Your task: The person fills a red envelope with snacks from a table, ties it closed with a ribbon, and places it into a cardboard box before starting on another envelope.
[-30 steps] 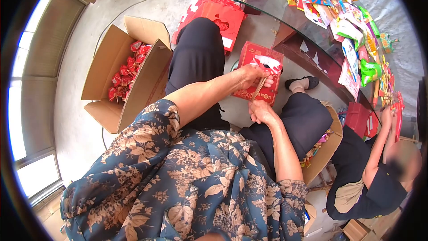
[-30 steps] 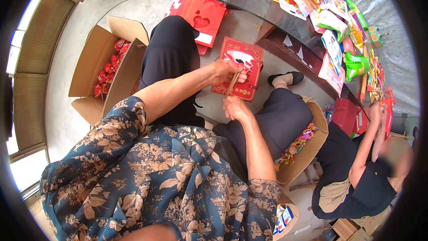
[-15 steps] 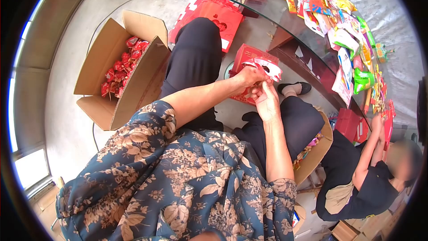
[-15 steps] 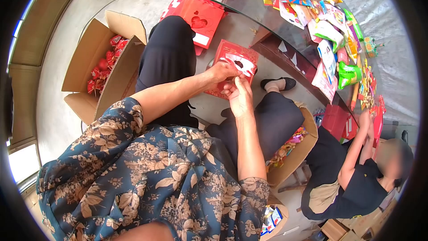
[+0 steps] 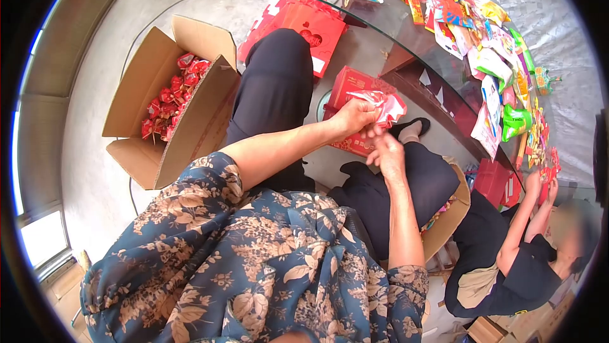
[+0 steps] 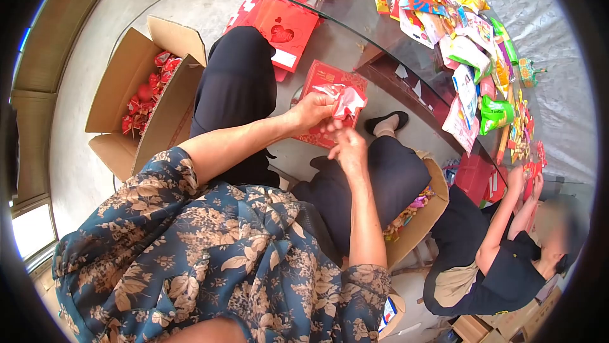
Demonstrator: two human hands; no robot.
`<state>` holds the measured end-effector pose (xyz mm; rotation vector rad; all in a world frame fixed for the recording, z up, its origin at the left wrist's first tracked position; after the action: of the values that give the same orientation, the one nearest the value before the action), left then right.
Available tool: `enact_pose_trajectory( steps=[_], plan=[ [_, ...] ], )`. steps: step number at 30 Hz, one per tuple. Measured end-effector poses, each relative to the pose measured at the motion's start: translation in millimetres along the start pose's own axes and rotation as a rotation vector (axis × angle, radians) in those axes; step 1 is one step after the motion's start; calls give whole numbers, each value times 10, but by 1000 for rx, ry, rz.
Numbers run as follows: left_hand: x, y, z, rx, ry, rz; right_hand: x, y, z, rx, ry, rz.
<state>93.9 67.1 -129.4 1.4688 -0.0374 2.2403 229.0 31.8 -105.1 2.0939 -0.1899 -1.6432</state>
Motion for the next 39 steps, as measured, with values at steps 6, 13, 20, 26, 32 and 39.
enact_pose_trajectory(
  steps=[6,13,20,26,32,39],
  plan=[
    [163,32,58,64,-545,160,-525,-33,-461,303,18,-324],
    [274,130,151,-22,-844,328,-619,-115,-297,268,66,-492],
    [-72,19,-25,84,87,-178,15,74,-172,191,-333,-235],
    [-145,18,36,96,225,-182,96,7,251,6,-725,-97],
    [-33,99,116,11,270,-265,120,-58,349,-92,-751,-110],
    [-113,-43,-7,152,244,-358,-142,124,321,33,-234,-278]
  ],
)
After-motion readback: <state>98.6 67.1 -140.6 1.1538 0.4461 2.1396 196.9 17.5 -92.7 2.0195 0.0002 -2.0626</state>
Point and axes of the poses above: each hand's wrist, its own y-axis away from the middle knuckle, its own z-axis out of the palm, x = y × z, the point moved 6 cm from there along -y, towards the middle knuckle, and after that the axes turned 3 degrees about -y, right-handed, at the moved point
